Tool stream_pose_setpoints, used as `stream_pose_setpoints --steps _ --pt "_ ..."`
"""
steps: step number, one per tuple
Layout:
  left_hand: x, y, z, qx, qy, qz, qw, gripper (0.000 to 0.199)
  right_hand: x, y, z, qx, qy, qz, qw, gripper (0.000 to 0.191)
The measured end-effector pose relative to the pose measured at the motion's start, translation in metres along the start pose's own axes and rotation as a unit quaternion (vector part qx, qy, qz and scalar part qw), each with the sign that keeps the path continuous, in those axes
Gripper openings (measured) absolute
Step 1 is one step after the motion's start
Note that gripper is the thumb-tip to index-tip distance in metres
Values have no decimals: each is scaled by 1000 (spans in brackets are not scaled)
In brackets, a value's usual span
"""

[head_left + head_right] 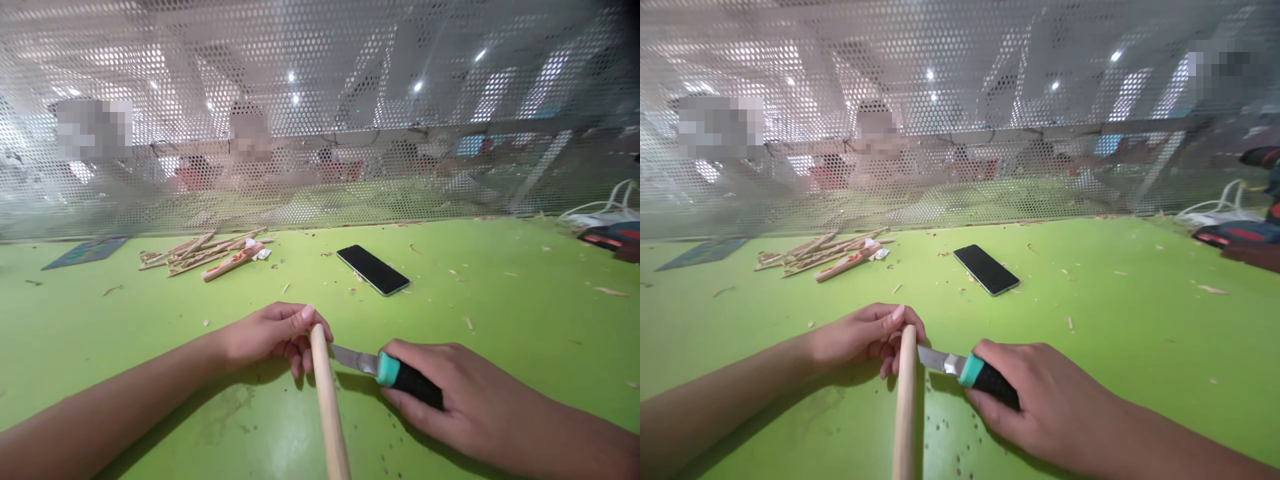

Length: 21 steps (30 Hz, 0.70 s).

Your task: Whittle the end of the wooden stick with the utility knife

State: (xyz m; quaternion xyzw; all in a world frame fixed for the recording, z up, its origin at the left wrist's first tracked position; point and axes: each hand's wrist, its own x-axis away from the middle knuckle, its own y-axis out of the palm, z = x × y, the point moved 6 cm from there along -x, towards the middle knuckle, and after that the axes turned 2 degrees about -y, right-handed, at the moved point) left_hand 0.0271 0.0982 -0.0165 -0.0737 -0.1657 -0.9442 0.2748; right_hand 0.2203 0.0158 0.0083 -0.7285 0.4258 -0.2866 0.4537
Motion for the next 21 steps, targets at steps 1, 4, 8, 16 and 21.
stream_pose_setpoints --steps 1,4,8,16,21 --pt "0 0 0 0 0 -4 1000 42 0 0 0 -1 -2 0 1000 16" --pt "0 0 1 -4 -4 -14 1000 39 -1 1 0 -5 -2 -6 1000 16" --pt "0 -2 2 -24 -5 -16 1000 42 0 2 1 -7 11 -16 1000 15" --pt "2 2 6 -28 3 -31 999 26 2 2 2 -2 8 -15 1000 15" --pt "2 1 5 -9 0 -18 1000 23 2 3 2 -6 10 -18 1000 16"
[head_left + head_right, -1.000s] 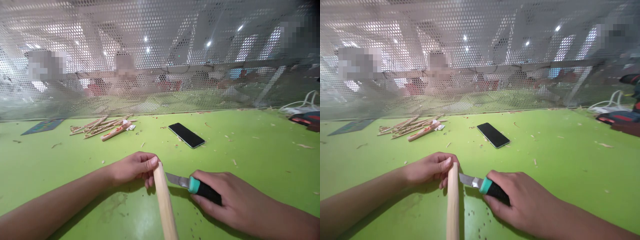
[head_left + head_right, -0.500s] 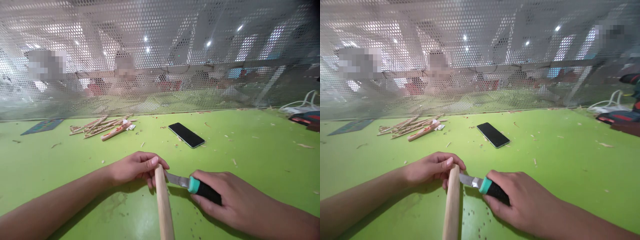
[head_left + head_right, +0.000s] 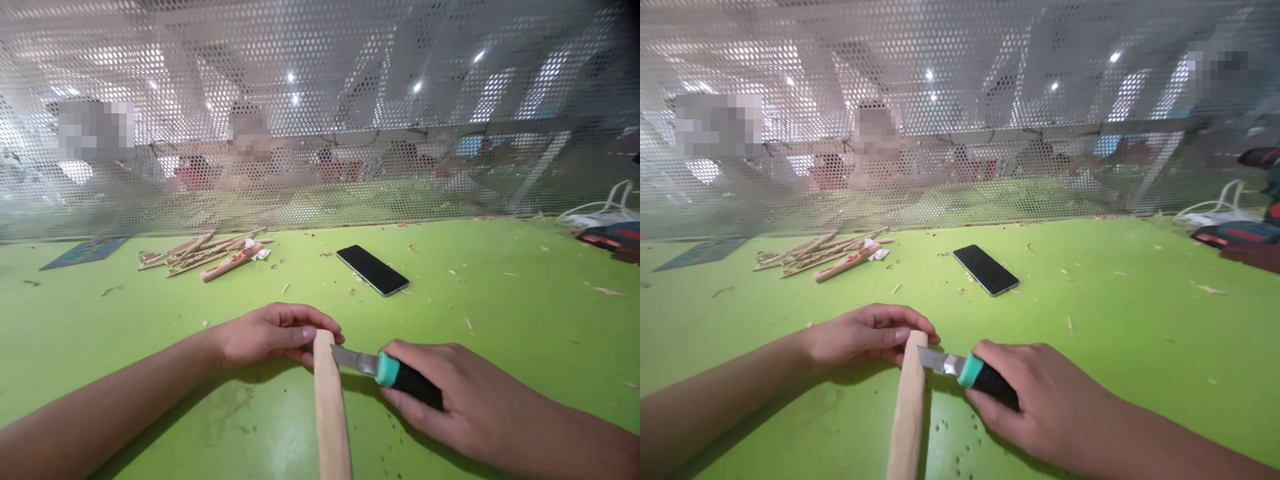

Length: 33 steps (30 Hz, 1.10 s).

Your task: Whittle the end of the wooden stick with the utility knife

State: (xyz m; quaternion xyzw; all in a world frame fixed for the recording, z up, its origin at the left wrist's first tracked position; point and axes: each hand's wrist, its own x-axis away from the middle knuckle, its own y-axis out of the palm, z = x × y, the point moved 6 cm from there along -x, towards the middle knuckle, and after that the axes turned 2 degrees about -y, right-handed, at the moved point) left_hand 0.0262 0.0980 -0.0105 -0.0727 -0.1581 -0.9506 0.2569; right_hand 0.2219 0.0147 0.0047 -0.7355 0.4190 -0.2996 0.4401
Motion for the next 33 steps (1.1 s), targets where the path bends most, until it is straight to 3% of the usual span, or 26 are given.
stream_pose_setpoints --steps 11,16,21,29,33 --pt "-1 -3 -1 32 -11 -8 999 30 -2 0 0 -4 9 -11 1000 16" --pt "-1 -1 -5 18 -57 -42 997 44 -1 -1 -1 -3 7 -5 1000 19" --pt "0 3 -8 -18 -90 -64 994 38 -1 0 0 -9 3 0 1000 22" --pt "1 19 -8 -57 -86 -44 994 42 -3 2 4 -13 8 12 1000 28" --pt "3 30 -6 -35 -54 -14 998 44 -3 0 5 -36 22 17 999 29"
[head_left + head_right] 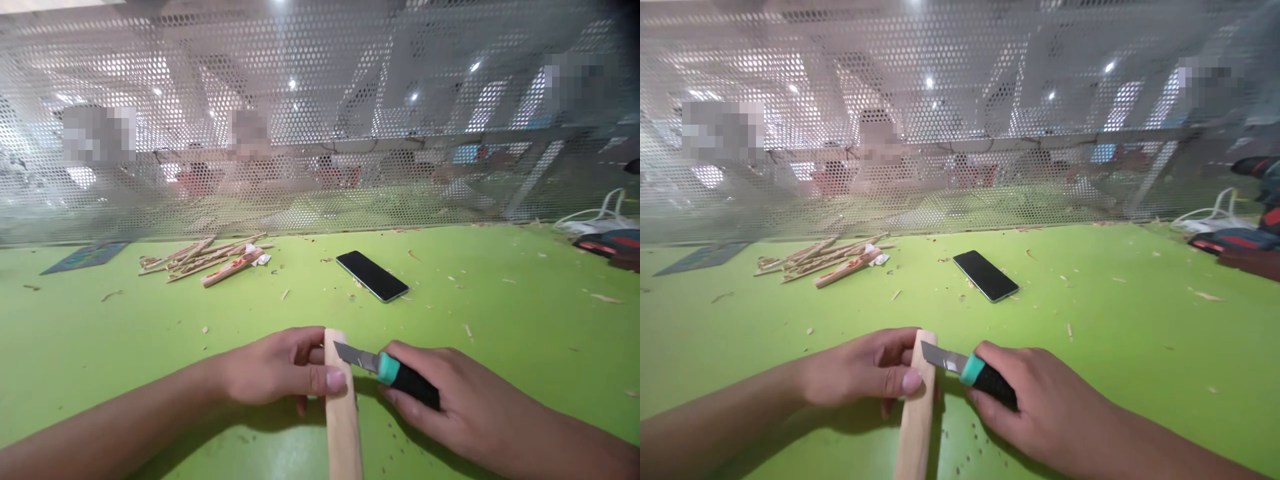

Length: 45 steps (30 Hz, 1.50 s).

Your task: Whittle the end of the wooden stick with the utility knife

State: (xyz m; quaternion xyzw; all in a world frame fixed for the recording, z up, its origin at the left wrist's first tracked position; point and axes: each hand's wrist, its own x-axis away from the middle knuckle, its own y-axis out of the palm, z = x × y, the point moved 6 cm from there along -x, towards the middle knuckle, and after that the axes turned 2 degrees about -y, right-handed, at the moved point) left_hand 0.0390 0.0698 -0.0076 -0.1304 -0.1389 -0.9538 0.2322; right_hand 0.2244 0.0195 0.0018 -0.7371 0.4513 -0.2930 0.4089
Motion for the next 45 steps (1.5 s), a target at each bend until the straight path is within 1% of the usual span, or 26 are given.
stream_pose_setpoints --steps 3,6,8,10,12,13,14,16,19,21,23,26,29,34,37,40,43,45 --pt "1 6 -2 13 11 15 1000 42 -1 0 1 -12 5 -3 1000 23" --pt "0 11 -5 34 21 40 998 39 -2 0 1 -18 4 -5 1000 23" --pt "-1 13 -4 52 41 75 995 33 -2 -1 1 -19 0 1 1000 22" --pt "-2 14 -3 62 51 126 989 24 -3 -3 2 -19 -3 14 1000 21" --pt "-1 16 -3 52 38 171 983 18 -5 -5 3 -27 -3 28 999 20" --pt "-2 18 -4 47 29 179 982 18 -7 -7 3 -32 -2 34 999 20" --pt "-3 20 -5 48 21 179 982 19 -8 -8 4 -38 -1 40 998 21" --pt "-5 24 -8 66 13 154 986 23 -12 -11 3 -48 -2 55 997 24" --pt "-9 25 -13 94 22 111 989 26 -18 -15 2 -57 -4 77 995 29" --pt "-11 23 -14 98 33 98 990 31 -22 -16 1 -53 -12 85 995 31" --pt "-11 21 -14 95 35 84 991 36 -26 -14 -1 -40 -23 79 996 33" --pt "-10 23 -13 79 21 68 994 38 -31 -10 -2 -21 -23 55 998 37" --pt "-8 24 -11 44 4 74 996 43 -34 -8 -3 -11 -31 51 998 41" --pt "-7 27 -10 10 -14 60 998 50 -36 -8 -7 -25 -83 26 996 43" --pt "-6 26 -13 -2 -21 68 997 52 -36 -10 -7 -17 -86 32 996 44" --pt "-7 24 -16 -15 -10 93 996 51 -35 -8 -6 -9 -89 21 996 44" --pt "-8 23 -17 -7 5 99 995 47 -34 -6 -8 1 -105 10 994 45" --pt "-7 22 -16 -1 1 103 995 45 -34 -5 -8 9 -108 12 994 46"
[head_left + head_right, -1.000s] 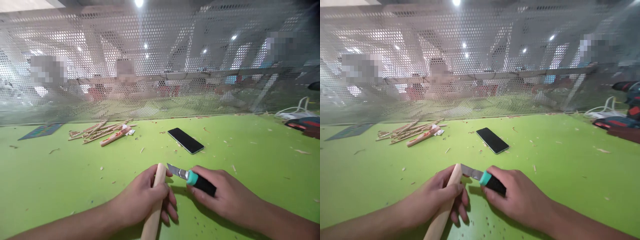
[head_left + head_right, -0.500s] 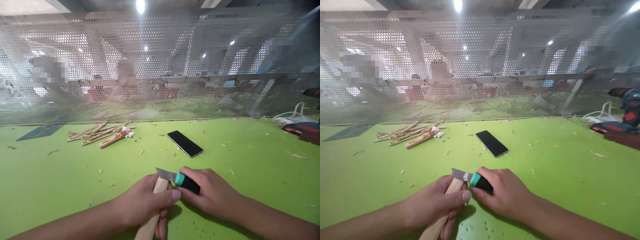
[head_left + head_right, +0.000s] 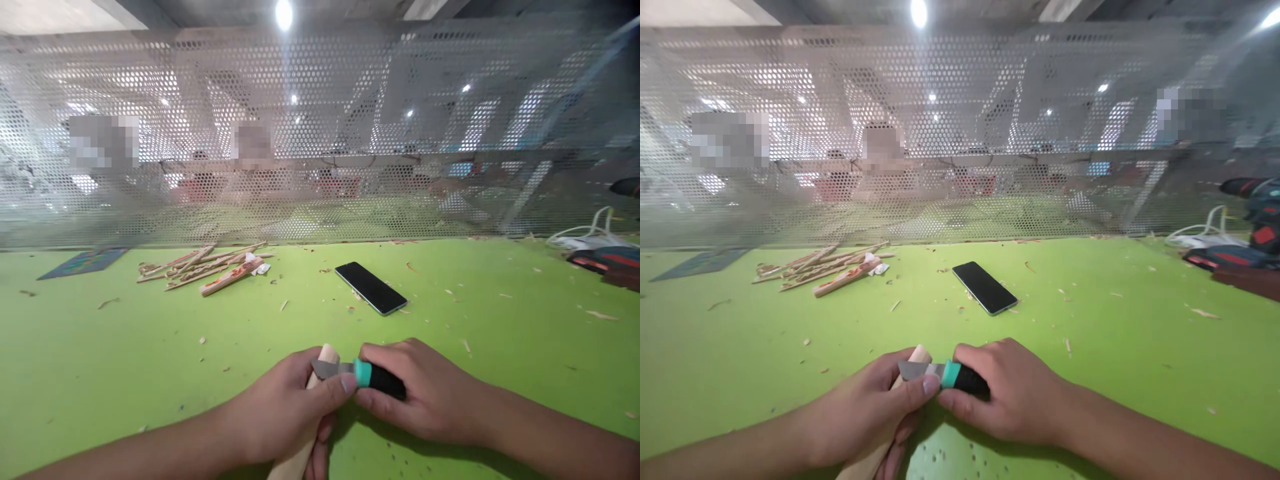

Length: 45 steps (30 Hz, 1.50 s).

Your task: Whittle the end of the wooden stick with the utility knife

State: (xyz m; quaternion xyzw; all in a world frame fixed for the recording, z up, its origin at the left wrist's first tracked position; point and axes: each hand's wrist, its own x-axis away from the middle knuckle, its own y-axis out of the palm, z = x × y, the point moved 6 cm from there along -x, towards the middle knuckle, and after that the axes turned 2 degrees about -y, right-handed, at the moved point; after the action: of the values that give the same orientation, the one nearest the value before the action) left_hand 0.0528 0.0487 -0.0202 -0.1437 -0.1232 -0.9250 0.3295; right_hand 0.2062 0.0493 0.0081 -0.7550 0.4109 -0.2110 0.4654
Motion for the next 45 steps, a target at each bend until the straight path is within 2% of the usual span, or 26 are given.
stream_pose_setpoints --steps 4,8,18,21,25,32,36,45 --pt "2 -1 6 -36 -25 -15 999 46 0 1 1 2 7 0 1000 48" --pt "1 0 8 -28 -14 -52 998 50 1 1 2 3 14 2 1000 48" --pt "1 -2 3 -29 -9 -13 999 47 -1 0 1 12 19 5 1000 46" --pt "2 -2 5 -43 -29 -22 998 53 0 0 1 15 10 1 1000 45" --pt "2 -2 6 -74 -50 -36 995 48 2 2 2 30 -20 -8 999 44" --pt "3 0 6 -75 -39 -12 996 42 2 0 3 18 -9 -4 1000 44" --pt "3 -1 5 -96 -57 -17 994 49 1 0 2 18 -8 -8 1000 43" --pt "3 1 6 -67 -24 -16 997 42 -1 0 4 20 -8 -9 1000 44"
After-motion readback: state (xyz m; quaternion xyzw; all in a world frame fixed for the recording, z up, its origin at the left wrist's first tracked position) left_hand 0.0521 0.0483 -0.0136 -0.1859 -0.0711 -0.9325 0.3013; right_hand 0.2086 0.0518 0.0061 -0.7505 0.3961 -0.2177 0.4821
